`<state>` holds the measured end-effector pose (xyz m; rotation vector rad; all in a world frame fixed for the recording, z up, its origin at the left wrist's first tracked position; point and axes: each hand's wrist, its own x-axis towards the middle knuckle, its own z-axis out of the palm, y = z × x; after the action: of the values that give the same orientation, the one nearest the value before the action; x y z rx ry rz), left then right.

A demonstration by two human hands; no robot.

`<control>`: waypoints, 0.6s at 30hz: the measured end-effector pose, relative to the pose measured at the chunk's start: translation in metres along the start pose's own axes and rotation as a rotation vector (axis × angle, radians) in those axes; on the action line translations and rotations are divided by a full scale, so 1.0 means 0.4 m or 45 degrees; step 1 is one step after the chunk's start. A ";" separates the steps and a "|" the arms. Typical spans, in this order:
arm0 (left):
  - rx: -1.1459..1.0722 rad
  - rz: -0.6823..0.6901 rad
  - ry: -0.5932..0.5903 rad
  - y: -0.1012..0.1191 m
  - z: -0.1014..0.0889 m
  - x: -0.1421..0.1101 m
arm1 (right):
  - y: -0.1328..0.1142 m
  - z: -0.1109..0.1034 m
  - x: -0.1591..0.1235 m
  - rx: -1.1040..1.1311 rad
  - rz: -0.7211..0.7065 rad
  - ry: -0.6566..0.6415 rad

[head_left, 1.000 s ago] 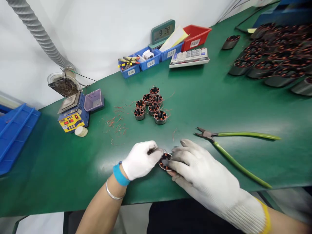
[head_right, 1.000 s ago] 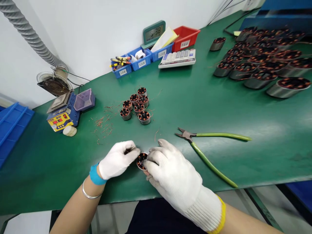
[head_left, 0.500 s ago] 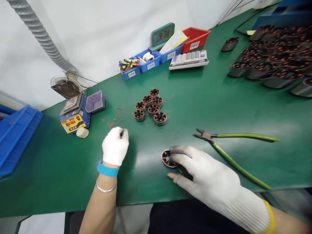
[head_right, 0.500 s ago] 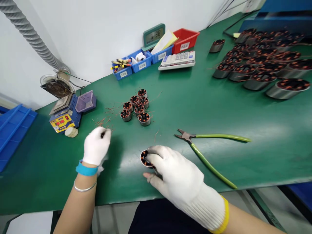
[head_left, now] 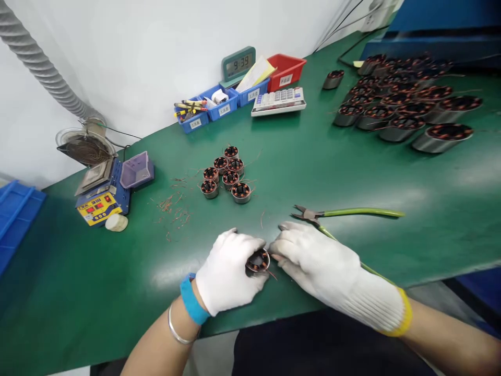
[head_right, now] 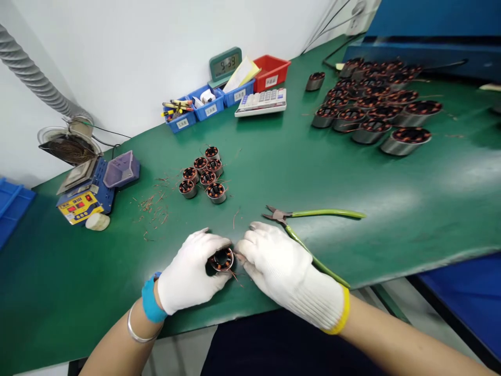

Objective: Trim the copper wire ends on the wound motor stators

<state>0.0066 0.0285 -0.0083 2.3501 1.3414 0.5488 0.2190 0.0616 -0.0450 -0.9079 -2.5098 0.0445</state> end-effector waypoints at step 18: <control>0.073 -0.187 -0.085 -0.014 -0.022 0.002 | 0.003 -0.060 -0.049 0.071 -0.064 0.052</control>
<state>-0.0015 0.0331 -0.0034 2.2696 1.5023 0.3903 0.2435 0.0476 -0.0319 -0.8152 -2.4801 0.0784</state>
